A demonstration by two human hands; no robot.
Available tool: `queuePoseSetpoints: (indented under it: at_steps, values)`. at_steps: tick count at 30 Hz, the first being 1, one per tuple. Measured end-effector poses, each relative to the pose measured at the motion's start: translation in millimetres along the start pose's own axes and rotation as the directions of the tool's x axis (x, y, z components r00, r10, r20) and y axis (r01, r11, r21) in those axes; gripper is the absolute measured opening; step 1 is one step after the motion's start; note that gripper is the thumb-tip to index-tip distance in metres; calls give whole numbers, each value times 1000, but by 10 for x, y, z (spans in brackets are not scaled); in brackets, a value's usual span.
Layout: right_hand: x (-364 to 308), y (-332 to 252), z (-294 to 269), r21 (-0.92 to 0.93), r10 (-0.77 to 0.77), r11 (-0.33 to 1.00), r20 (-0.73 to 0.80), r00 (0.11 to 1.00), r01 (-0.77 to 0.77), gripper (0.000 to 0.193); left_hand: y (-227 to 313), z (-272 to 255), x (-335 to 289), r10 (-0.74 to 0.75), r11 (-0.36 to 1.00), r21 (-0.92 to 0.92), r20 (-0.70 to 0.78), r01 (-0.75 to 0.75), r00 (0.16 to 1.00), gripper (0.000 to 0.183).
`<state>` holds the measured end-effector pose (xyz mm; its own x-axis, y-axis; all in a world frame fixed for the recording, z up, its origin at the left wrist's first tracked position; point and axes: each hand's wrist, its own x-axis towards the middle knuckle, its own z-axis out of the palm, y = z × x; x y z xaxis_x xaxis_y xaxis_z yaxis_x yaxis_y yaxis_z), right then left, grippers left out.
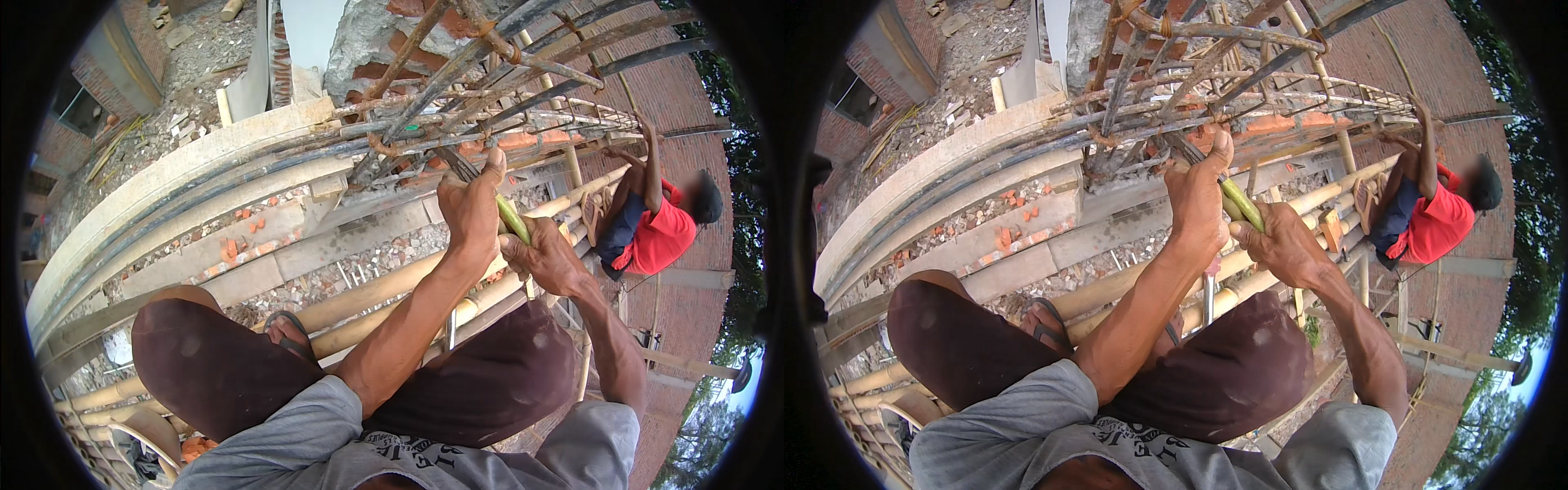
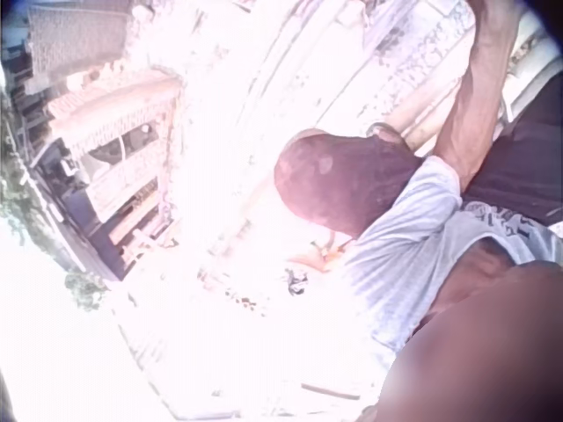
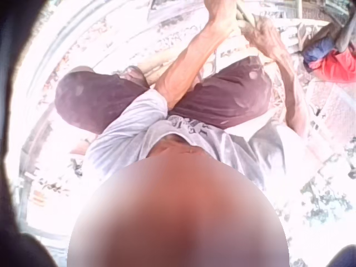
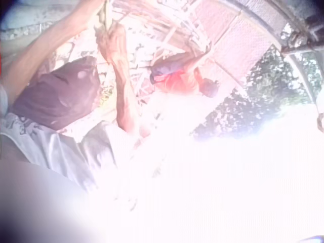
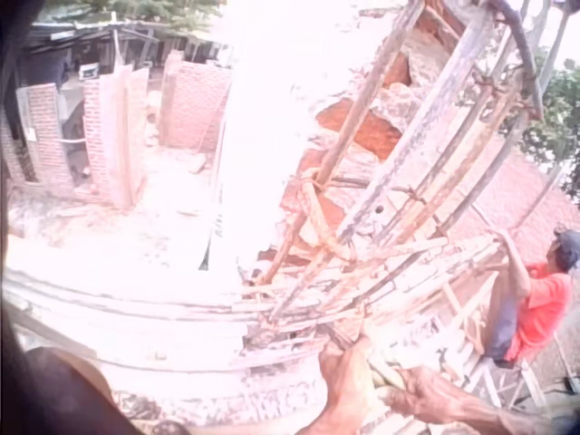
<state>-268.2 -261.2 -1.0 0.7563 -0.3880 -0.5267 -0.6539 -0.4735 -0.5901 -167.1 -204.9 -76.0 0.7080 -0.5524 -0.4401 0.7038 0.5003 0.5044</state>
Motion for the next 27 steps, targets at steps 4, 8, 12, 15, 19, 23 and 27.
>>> queuePoseSetpoints:
  at_steps: [4, 8, 12, 15, 19, 23, 27]
  values:
    - [48, 239, -134, 708, 22, 626, 403, 915, -327, 42, 58, -145, -1, -136, 973, -167, 128, 157, 982, 21]
    - [74, 309, -96, 520, 29, 842, 227, 973, -146, 48, 49, -242, 108, -250, 868, -348, 310, 354, 917, 24]
    - [54, 319, -151, 433, 77, 887, 207, 975, -162, 44, -39, -334, 137, -131, 890, -343, 439, 301, 889, 28]
    - [70, 270, -198, 521, 42, 835, 262, 964, -177, 47, -64, -423, 207, -89, 843, -399, 558, 361, 825, 33]
    - [91, 81, -266, 508, 66, 838, 268, 961, -200, 48, -87, -480, 252, -37, 772, -455, 666, 445, 745, 36]
    - [33, -64, -276, 335, 109, 926, 205, 973, -175, 46, -111, -454, 243, -72, 650, -490, 721, 580, 690, 36]
    - [-17, -23, -149, 167, 76, 982, 79, 994, -88, 48, -88, -360, 253, -5, 684, -493, 734, 538, 679, 27]
